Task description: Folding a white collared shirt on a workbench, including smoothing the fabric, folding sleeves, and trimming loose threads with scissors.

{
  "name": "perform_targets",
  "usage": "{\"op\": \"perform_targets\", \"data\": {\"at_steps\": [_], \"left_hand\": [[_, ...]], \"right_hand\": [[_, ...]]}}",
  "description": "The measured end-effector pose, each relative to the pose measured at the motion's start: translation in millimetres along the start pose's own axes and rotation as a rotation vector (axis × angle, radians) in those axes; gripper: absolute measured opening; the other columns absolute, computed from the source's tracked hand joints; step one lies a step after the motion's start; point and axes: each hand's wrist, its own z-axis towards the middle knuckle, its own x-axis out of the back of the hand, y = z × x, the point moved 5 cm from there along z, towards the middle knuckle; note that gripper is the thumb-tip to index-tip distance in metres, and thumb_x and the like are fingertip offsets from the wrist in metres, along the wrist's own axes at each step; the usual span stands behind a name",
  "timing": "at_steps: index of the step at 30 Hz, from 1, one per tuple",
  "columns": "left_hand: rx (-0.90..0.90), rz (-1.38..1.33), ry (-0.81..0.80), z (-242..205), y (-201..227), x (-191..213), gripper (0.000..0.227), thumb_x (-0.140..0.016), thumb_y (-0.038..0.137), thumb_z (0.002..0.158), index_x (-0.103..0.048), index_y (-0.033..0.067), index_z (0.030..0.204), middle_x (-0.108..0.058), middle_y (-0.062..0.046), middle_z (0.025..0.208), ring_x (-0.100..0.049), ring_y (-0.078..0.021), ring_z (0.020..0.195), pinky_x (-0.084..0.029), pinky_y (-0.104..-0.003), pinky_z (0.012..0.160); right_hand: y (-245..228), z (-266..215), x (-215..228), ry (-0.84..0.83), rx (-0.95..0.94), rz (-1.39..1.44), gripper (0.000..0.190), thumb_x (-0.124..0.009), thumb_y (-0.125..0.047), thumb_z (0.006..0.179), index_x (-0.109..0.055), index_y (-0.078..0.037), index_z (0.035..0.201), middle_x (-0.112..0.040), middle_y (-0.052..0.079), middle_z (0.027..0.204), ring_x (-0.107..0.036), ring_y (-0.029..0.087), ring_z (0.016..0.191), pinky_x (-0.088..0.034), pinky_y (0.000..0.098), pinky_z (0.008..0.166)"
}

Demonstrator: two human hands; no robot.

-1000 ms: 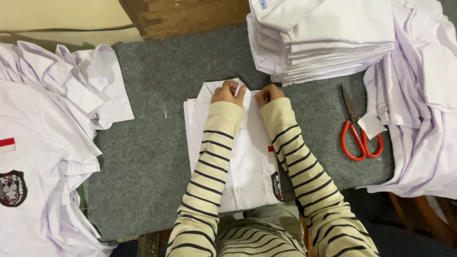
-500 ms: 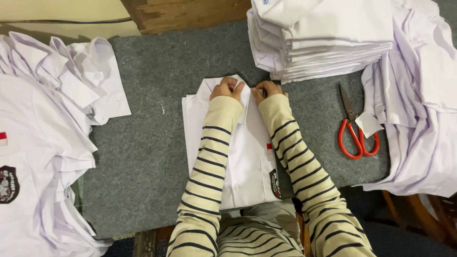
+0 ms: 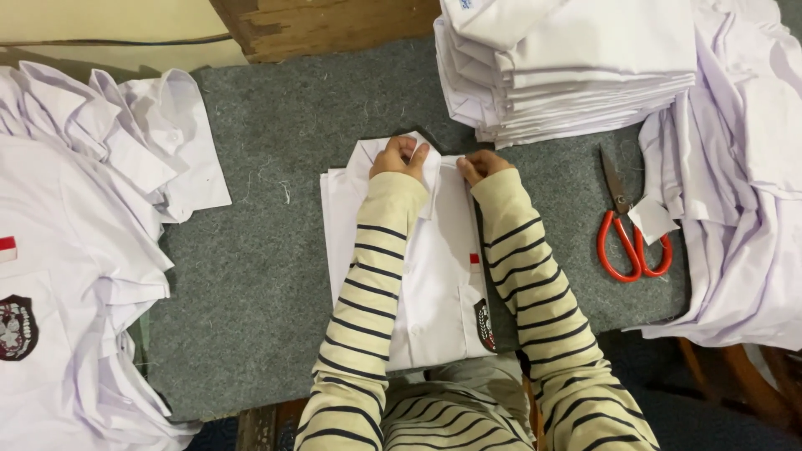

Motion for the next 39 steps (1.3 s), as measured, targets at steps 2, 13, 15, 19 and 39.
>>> {"op": "perform_targets", "data": {"at_steps": [2,13,15,19,39], "left_hand": [[0.007,0.01,-0.004,8,-7,-6,0.029,-0.068,0.055,0.09,-0.065,0.0287,0.103,-0.076,0.008,0.099,-0.07,-0.0171,0.105,-0.052,-0.036,0.096],[0.015,-0.078,0.009,25,-18,-14,0.028,-0.072,0.055,0.087,-0.064,0.0316,0.1,-0.076,0.013,0.094,-0.072,-0.0105,0.1,-0.051,-0.031,0.093],[0.013,-0.074,0.01,28,-18,-15,0.027,-0.072,0.054,0.087,-0.064,0.0317,0.099,-0.076,0.014,0.093,-0.073,-0.01,0.099,-0.052,-0.031,0.092],[0.012,-0.033,0.01,25,-14,-16,0.025,-0.072,0.053,0.087,-0.064,0.0322,0.099,-0.076,0.014,0.094,-0.073,-0.0103,0.1,-0.052,-0.031,0.091],[-0.041,0.035,0.135,14,-7,-14,0.026,-0.073,0.052,0.087,-0.061,0.0297,0.095,-0.075,0.012,0.094,-0.068,-0.0182,0.103,-0.047,-0.04,0.095]], "right_hand": [[-11,-12,2,-0.01,0.006,0.079,0.033,-0.078,-0.052,0.086,-0.073,-0.03,0.11,-0.077,-0.003,0.098,-0.072,0.015,0.097,-0.057,0.031,0.084],[-30,-23,10,-0.032,0.021,0.342,0.03,-0.088,-0.036,0.083,-0.072,-0.015,0.098,-0.073,0.001,0.085,-0.065,0.013,0.076,-0.054,0.0273,0.065],[-21,-16,6,-0.051,0.033,0.296,0.028,-0.082,-0.042,0.089,-0.07,-0.018,0.097,-0.075,0.0,0.088,-0.067,0.013,0.076,-0.054,0.0289,0.063],[-20,-14,3,-0.065,0.047,0.293,0.027,-0.082,-0.039,0.089,-0.068,-0.018,0.1,-0.076,0.002,0.094,-0.068,0.014,0.078,-0.054,0.0285,0.065],[-37,-33,16,-0.092,0.027,0.355,0.043,-0.09,-0.023,0.079,-0.073,-0.015,0.117,-0.075,0.0,0.086,-0.068,0.011,0.077,-0.058,0.0254,0.069]]}}
